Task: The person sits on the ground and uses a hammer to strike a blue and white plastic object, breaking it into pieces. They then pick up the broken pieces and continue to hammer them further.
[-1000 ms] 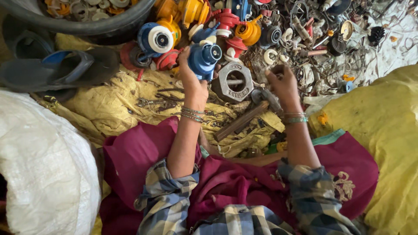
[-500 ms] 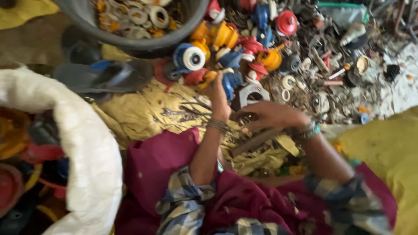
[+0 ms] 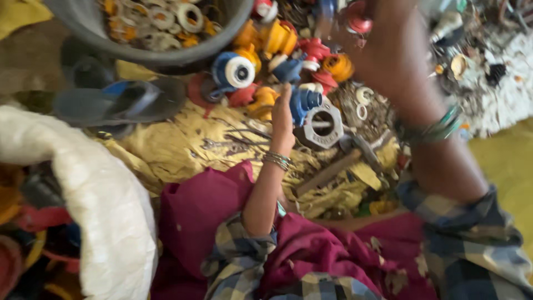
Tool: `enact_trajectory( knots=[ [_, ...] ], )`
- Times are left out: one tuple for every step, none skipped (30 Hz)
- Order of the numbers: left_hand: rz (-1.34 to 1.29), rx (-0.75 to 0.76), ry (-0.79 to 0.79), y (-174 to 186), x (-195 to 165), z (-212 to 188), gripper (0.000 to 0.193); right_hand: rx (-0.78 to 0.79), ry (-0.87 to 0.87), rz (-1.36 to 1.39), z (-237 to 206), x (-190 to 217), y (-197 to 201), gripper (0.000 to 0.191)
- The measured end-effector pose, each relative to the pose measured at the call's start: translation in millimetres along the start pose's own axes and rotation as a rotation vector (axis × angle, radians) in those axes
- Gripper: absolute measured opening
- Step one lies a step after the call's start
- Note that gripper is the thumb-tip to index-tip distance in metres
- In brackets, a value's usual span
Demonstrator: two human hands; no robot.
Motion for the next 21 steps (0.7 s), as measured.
enact_trajectory(
  knots=[
    [-0.028,0.027,0.073,-3.4,7.1,-3.0,0.068,0.075,-0.064,-0.002,-19.5,-5.2,-15.5,0.067],
    [-0.055,0.053,0.144,-7.6,14.2,-6.8,0.069,0.133,-0.145,0.001,-43.2,-13.6,-25.4,0.069],
    [-0.062,0.058,0.105,-10.6,11.7,-7.3,0.069,0.173,-0.215,-0.014,-66.5,-24.0,-31.7,0.068],
    [-0.068,0.063,0.064,-13.7,9.1,-8.0,0.069,0.212,-0.283,-0.026,-90.3,-36.4,-36.8,0.067],
    [-0.075,0.067,0.025,-16.9,6.8,-10.5,0.070,0.226,-0.405,0.053,-116.5,-53.0,-37.2,0.060],
    [-0.105,0.148,0.013,-25.8,6.6,-15.3,0.070,0.239,-0.528,0.135,-143.8,-69.5,-39.3,0.054],
    [-0.134,0.232,0.002,-34.6,5.9,-21.5,0.070,0.232,-0.658,0.300,-170.6,-84.5,-43.8,0.052],
    [-0.163,0.317,-0.007,-42.5,5.5,-28.6,0.070,0.221,-0.787,0.467,-196.8,-97.7,-50.8,0.050],
    [-0.140,0.360,0.052,-45.2,12.1,-37.0,0.071,0.205,-0.913,0.638,-221.7,-109.8,-56.4,0.049],
    [-0.115,0.405,0.114,-47.0,18.6,-45.7,0.073,0.175,-0.930,0.699,-238.7,-115.0,-56.6,0.047],
    [-0.088,0.450,0.176,-48.3,25.2,-53.4,0.075,0.142,-0.946,0.764,-252.6,-117.7,-60.8,0.045],
    [-0.070,0.494,0.178,-50.5,27.0,-59.0,0.076,0.109,-0.962,0.830,-263.2,-119.3,-65.4,0.043],
    [-0.051,0.536,0.182,-52.3,29.3,-64.0,0.077,0.099,-1.003,0.918,-272.0,-121.5,-73.3,0.043],
    [-0.032,0.575,0.187,-54.0,31.8,-68.6,0.077,0.089,-1.043,1.009,-277.9,-123.2,-82.6,0.043],
    [0.038,0.567,0.205,-51.4,36.8,-70.4,0.076,0.079,-1.083,1.103,-282.0,-124.6,-91.8,0.044],
    [0.107,0.560,0.222,-49.1,41.9,-71.2,0.076,0.097,-1.136,1.048,-286.5,-127.4,-100.2,0.043],
    [0.174,0.558,0.236,-47.8,46.5,-71.7,0.076,0.115,-1.185,0.990,-290.3,-130.7,-107.9,0.042],
    [0.226,0.561,0.173,-48.5,44.5,-69.0,0.077,0.133,-1.228,0.928,-293.4,-135.4,-114.7,0.042],
    [0.275,0.562,0.109,-49.5,42.1,-66.3,0.079,0.088,-1.258,1.085,-294.6,-138.0,-122.3,0.040],
    [0.322,0.559,0.049,-49.8,39.4,-64.5,0.082,0.043,-1.288,1.241,-296.9,-139.9,-130.0,0.038],
    [0.323,0.529,0.070,-47.2,41.4,-63.6,0.081,-0.003,-1.314,1.399,-299.5,-141.4,-137.0,0.037]
  ],
)
Point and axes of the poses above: each hand's wrist, its own z-axis towards the middle knuckle, its own y-axis out of the back of the hand, x = y × z, the point moved 9 cm from there along z, towards the middle knuckle, and after that the axes turned 11 degrees about -y, right-handed, at the moved point
